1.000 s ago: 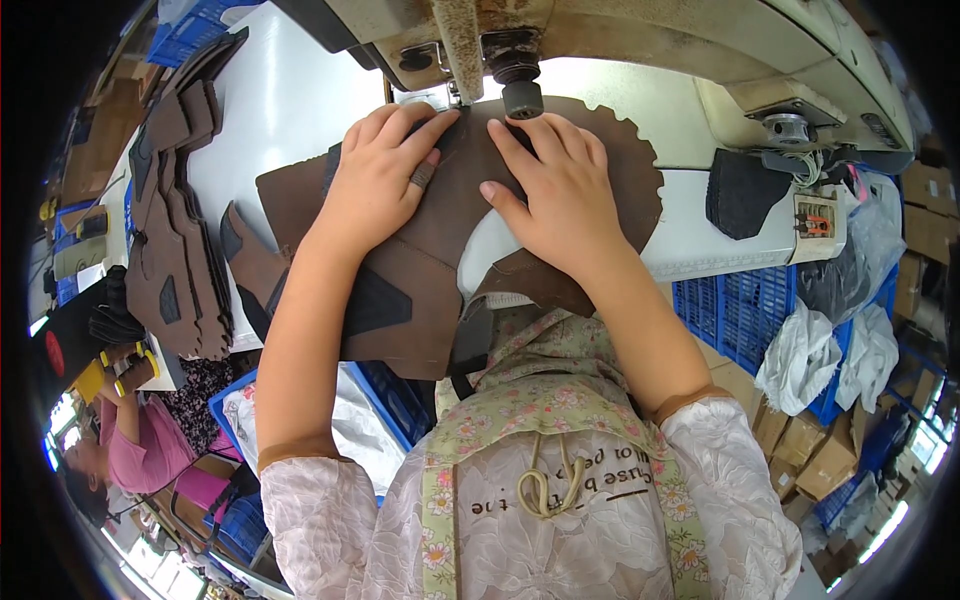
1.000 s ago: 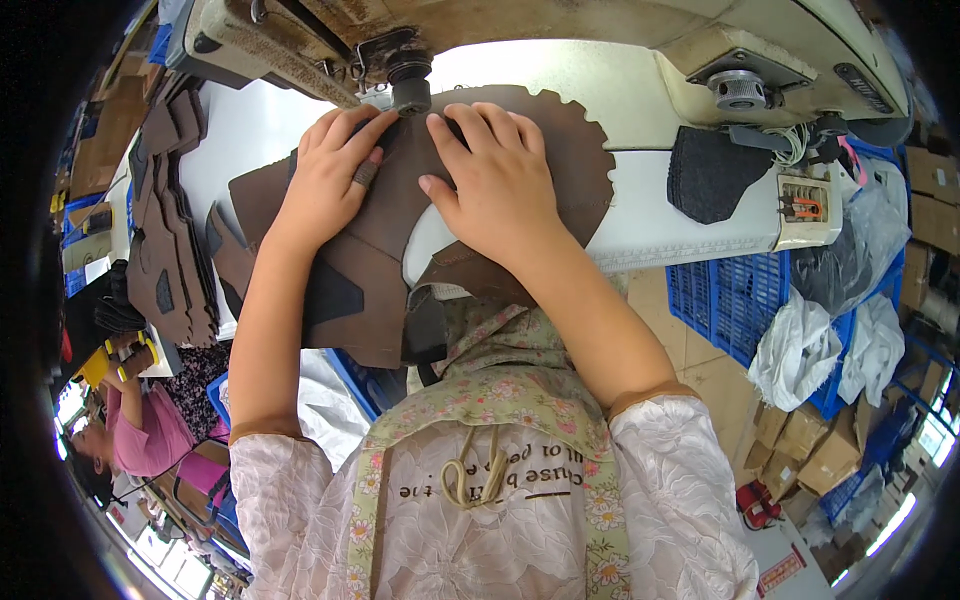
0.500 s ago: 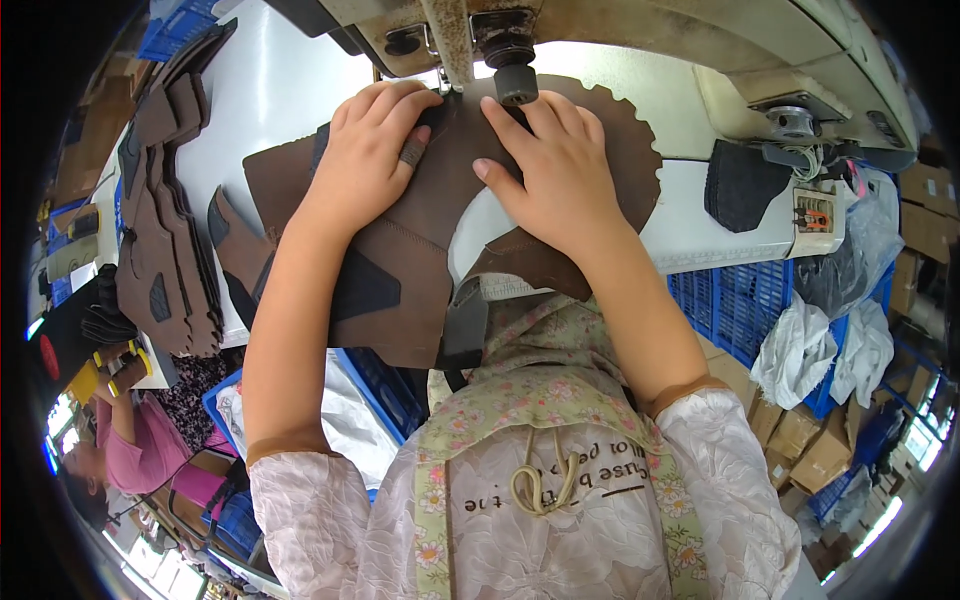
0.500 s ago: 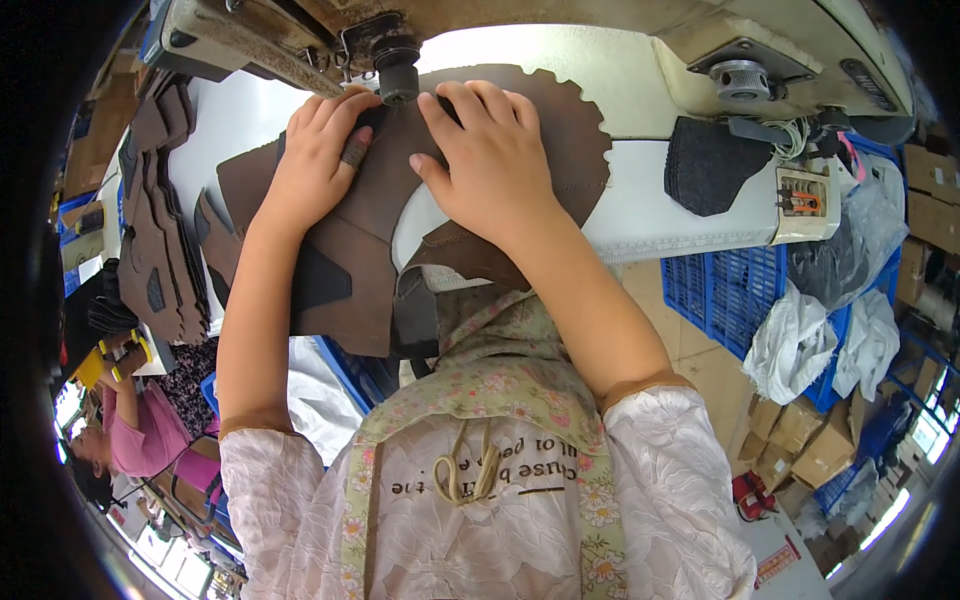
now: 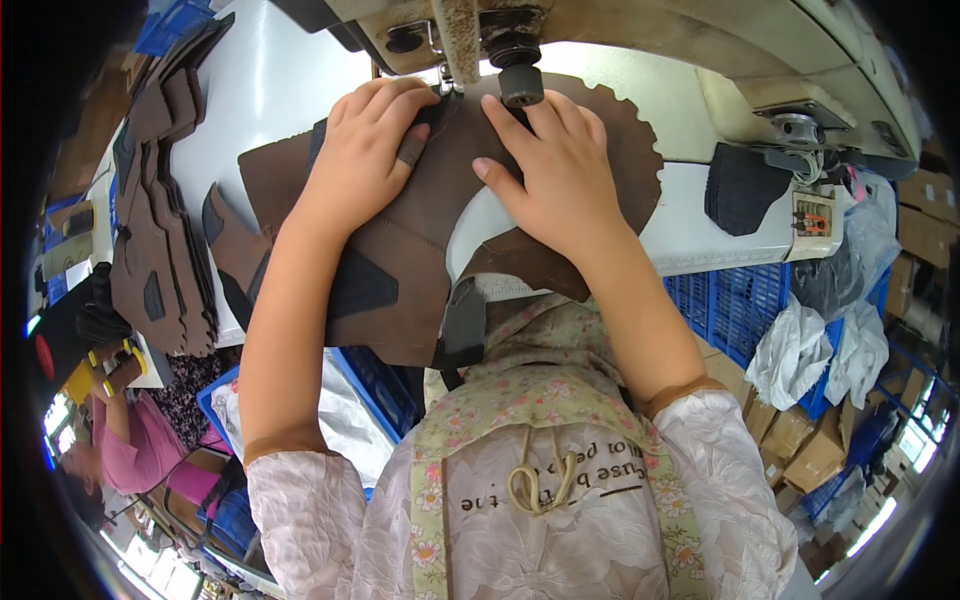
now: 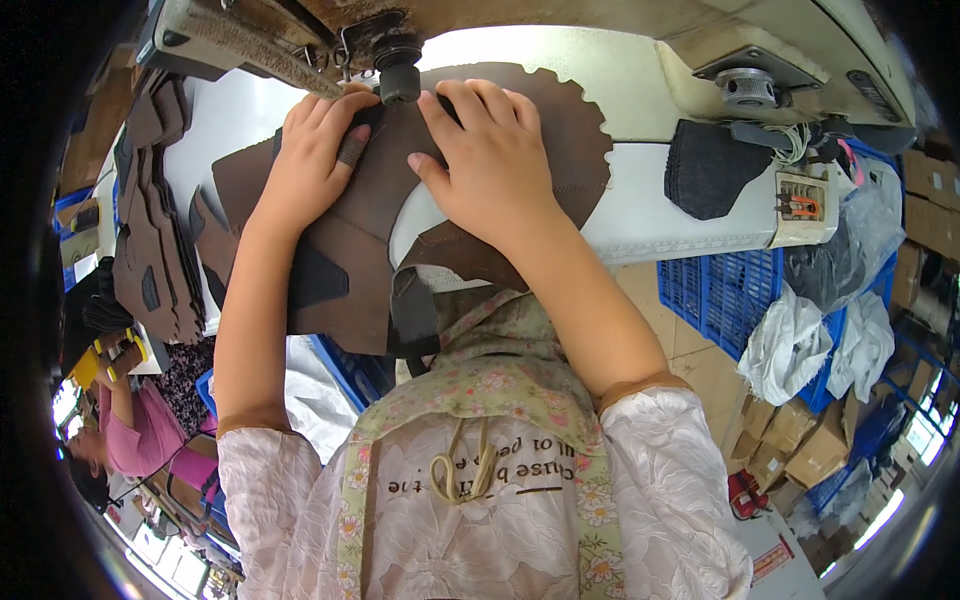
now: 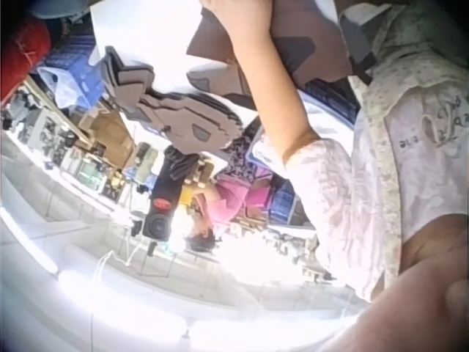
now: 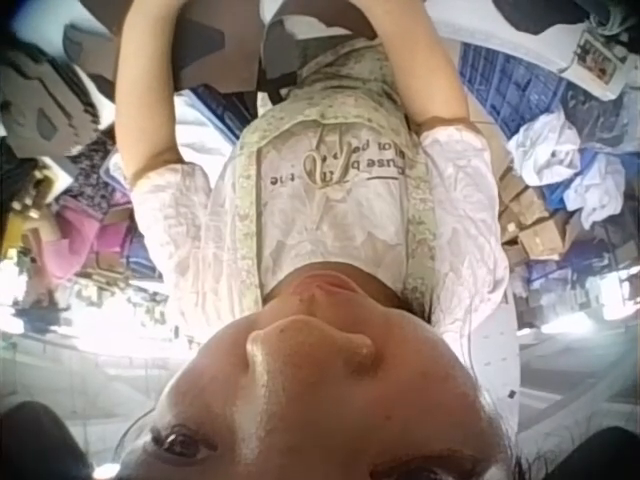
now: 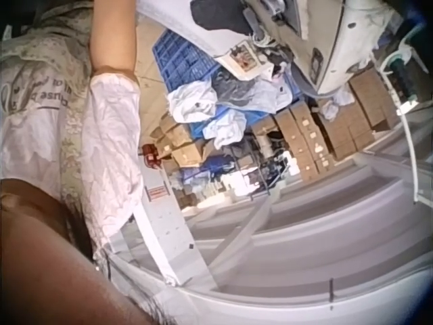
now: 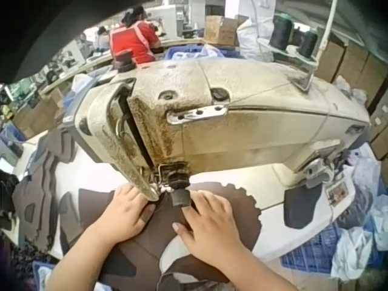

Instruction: Stitching together various brown and black synthetic material pieces for shoe manufacturing using an industrial sewing machine.

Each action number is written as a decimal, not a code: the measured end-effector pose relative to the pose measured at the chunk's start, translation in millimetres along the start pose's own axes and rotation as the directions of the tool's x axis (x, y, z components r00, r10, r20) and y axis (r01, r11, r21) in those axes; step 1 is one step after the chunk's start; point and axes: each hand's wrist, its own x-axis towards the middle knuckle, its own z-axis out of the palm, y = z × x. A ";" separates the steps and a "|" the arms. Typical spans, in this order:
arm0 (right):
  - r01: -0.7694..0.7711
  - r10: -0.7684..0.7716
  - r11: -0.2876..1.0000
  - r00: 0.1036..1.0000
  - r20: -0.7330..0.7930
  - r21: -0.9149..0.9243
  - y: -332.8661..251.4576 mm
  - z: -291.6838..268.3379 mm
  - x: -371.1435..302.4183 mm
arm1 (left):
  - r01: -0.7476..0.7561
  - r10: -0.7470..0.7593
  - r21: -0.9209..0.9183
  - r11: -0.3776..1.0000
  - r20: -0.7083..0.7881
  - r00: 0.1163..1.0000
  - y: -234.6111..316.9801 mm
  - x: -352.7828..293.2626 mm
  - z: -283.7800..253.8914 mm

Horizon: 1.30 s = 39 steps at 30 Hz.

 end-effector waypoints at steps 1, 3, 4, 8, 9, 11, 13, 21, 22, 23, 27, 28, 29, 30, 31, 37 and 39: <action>-0.002 0.002 1.000 1.000 0.002 0.004 0.0 0.1 -0.3 | -0.004 0.004 -0.001 1.000 -0.005 1.000 0.5 0.3 0.0; -0.002 0.002 1.000 1.000 -0.004 0.004 0.6 1.3 -1.2 | -0.016 0.016 -0.005 1.000 -0.013 1.000 0.7 0.7 -0.3; -0.002 0.002 1.000 1.000 -0.005 0.007 0.9 1.1 -1.9 | -0.031 0.031 0.003 1.000 -0.024 0.999 0.7 0.5 -0.4; 0.000 0.000 1.000 1.000 -0.001 0.017 -0.7 1.7 -1.6 | -0.032 0.031 -0.029 0.999 -0.045 0.999 0.4 -0.6 -0.3; -0.002 0.002 1.000 1.000 -0.001 0.011 -0.8 1.8 -1.5 | -0.037 0.035 -0.033 0.999 -0.048 0.998 1.3 0.3 -0.4; -0.004 0.004 1.000 1.000 -0.006 0.020 -1.7 2.5 -1.5 | -0.041 0.040 -0.009 0.999 -0.043 0.998 2.1 1.0 -1.9; -0.006 0.006 1.000 1.000 -0.004 0.008 -1.3 1.7 -2.1 | -0.044 0.044 -0.012 0.999 -0.036 0.998 3.7 1.7 -1.9; -0.010 0.010 1.000 1.000 -0.010 0.025 0.0 2.6 -3.0 | -0.051 0.050 0.040 0.998 0.013 0.999 4.0 0.4 -1.4; -0.008 0.008 1.000 1.000 -0.012 0.022 -0.5 2.6 -2.8 | -0.042 0.041 0.043 0.998 0.019 0.999 4.7 0.5 -2.7; -0.005 0.006 1.000 1.000 -0.014 0.020 -0.7 2.6 -2.8 | -0.032 0.031 0.047 0.998 0.026 0.999 5.2 0.8 -3.6; -0.008 0.008 1.000 1.000 -0.013 0.003 -1.5 1.7 -2.8 | -0.047 0.047 0.039 0.998 0.012 0.999 6.2 1.7 -5.4; -0.004 0.004 1.000 1.000 -0.019 0.002 -1.7 1.9 -2.6 | -0.047 0.047 0.032 0.998 0.011 0.999 6.1 1.6 -5.8; -0.001 0.001 1.000 1.000 -0.025 0.001 -1.9 2.1 -2.5 | -0.047 0.046 0.025 0.999 0.010 0.999 5.9 1.5 -6.1; 0.001 -0.001 1.000 1.000 -0.025 0.003 -2.1 2.3 -2.7 | -0.044 0.044 0.026 0.999 0.011 0.999 5.2 1.3 -5.3; -0.001 0.001 1.000 1.000 -0.023 -0.002 -2.2 2.9 -2.6 | -0.051 0.051 0.021 0.998 -0.003 0.999 3.8 0.8 -3.7; 0.000 0.000 1.000 1.000 -0.007 -0.012 -1.4 2.5 -3.8 | -0.055 0.056 0.014 0.998 -0.026 0.998 3.7 0.8 -1.8; 0.003 -0.003 1.000 1.000 -0.010 -0.020 -1.5 3.1 -4.2 | -0.053 0.054 0.013 0.998 -0.030 0.998 3.0 0.0 -1.3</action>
